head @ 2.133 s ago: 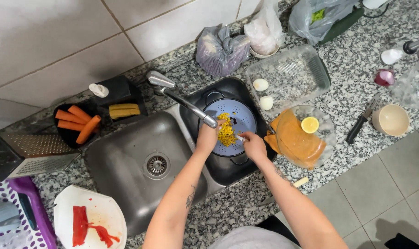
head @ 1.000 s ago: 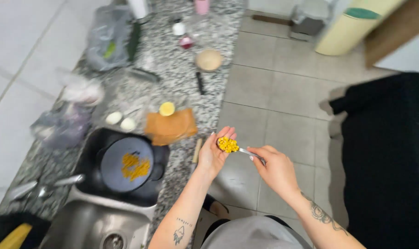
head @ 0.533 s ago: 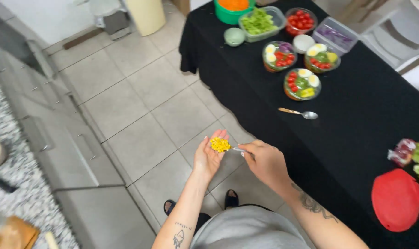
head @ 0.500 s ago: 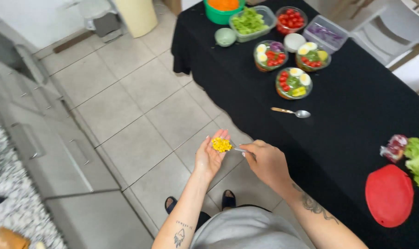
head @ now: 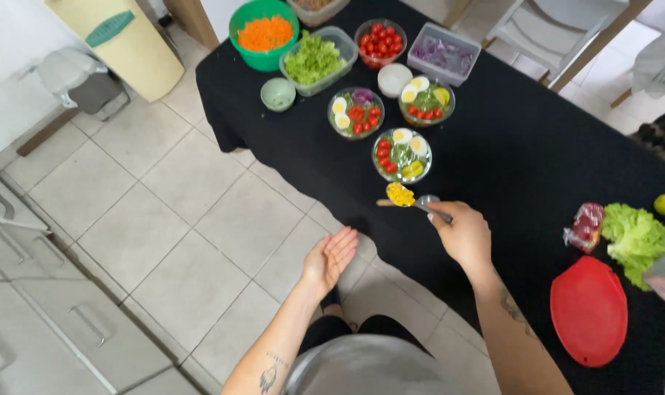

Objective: The person prepares several salad bowls by adding corn with a spoon, then adds sliced hard-boiled eggs by hand, and finally places lids on the finished bowls.

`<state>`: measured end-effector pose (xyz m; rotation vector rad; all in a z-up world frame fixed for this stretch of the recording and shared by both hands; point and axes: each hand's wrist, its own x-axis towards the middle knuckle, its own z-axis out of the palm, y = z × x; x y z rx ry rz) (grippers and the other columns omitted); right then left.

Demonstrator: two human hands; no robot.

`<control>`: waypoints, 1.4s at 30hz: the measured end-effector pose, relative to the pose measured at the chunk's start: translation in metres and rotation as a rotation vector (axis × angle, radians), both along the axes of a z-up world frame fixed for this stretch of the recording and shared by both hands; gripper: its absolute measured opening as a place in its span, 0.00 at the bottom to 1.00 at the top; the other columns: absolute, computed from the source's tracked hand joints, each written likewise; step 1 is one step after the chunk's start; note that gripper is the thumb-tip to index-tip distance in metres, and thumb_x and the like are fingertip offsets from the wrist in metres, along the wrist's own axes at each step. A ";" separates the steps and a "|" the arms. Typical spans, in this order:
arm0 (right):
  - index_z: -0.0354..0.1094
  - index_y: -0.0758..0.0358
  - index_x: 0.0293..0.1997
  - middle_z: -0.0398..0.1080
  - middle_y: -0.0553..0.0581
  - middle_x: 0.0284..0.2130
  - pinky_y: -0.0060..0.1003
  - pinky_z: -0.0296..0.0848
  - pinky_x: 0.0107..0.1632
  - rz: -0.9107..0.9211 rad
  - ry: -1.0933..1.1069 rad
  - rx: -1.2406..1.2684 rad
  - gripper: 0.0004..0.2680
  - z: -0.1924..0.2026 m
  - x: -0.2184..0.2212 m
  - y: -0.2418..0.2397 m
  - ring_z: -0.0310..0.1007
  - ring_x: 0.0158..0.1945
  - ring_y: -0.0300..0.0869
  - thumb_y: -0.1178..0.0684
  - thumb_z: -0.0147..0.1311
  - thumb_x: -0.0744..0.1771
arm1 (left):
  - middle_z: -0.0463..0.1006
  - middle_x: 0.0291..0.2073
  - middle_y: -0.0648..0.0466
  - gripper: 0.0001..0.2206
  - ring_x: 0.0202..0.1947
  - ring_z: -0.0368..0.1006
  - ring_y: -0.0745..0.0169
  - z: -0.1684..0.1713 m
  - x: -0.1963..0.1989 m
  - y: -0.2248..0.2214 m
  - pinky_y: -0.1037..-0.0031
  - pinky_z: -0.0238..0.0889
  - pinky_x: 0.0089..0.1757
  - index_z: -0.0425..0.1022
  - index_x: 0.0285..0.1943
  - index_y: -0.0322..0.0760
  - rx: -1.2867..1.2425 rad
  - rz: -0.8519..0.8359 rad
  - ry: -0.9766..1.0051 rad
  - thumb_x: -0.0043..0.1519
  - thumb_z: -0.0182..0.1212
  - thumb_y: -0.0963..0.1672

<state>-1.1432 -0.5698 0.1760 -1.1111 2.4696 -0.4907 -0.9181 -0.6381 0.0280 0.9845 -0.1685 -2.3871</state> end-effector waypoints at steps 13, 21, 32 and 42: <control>0.72 0.47 0.47 0.69 0.51 0.47 0.46 0.68 0.44 0.111 -0.020 0.037 0.09 -0.115 -0.135 -0.121 0.69 0.46 0.49 0.52 0.51 0.64 | 0.69 0.55 0.40 0.20 0.55 0.65 0.48 0.040 0.040 0.021 0.69 0.59 0.52 0.64 0.59 0.24 0.205 0.383 -0.206 0.63 0.38 0.44; 0.74 0.42 0.43 0.67 0.45 0.28 0.41 0.63 0.28 0.598 0.648 -0.264 0.14 -0.183 -0.178 -0.135 0.69 0.27 0.47 0.59 0.49 0.60 | 0.69 0.54 0.40 0.20 0.54 0.66 0.47 0.029 0.006 0.055 0.68 0.60 0.52 0.63 0.59 0.23 0.241 0.558 -0.137 0.63 0.39 0.44; 0.67 0.50 0.52 0.65 0.47 0.36 0.35 0.67 0.26 0.779 0.830 -0.353 0.20 -0.195 -0.187 -0.112 0.64 0.32 0.43 0.60 0.54 0.56 | 0.68 0.56 0.41 0.20 0.56 0.64 0.48 0.046 -0.018 0.079 0.68 0.59 0.53 0.62 0.60 0.25 0.218 0.647 -0.141 0.64 0.37 0.44; 0.68 0.49 0.51 0.65 0.46 0.36 0.37 0.65 0.27 0.858 0.989 -0.394 0.17 -0.171 -0.194 -0.112 0.66 0.31 0.44 0.54 0.52 0.57 | 0.67 0.57 0.41 0.20 0.57 0.63 0.48 0.055 0.023 0.113 0.68 0.58 0.54 0.61 0.61 0.25 0.229 0.839 -0.151 0.64 0.37 0.45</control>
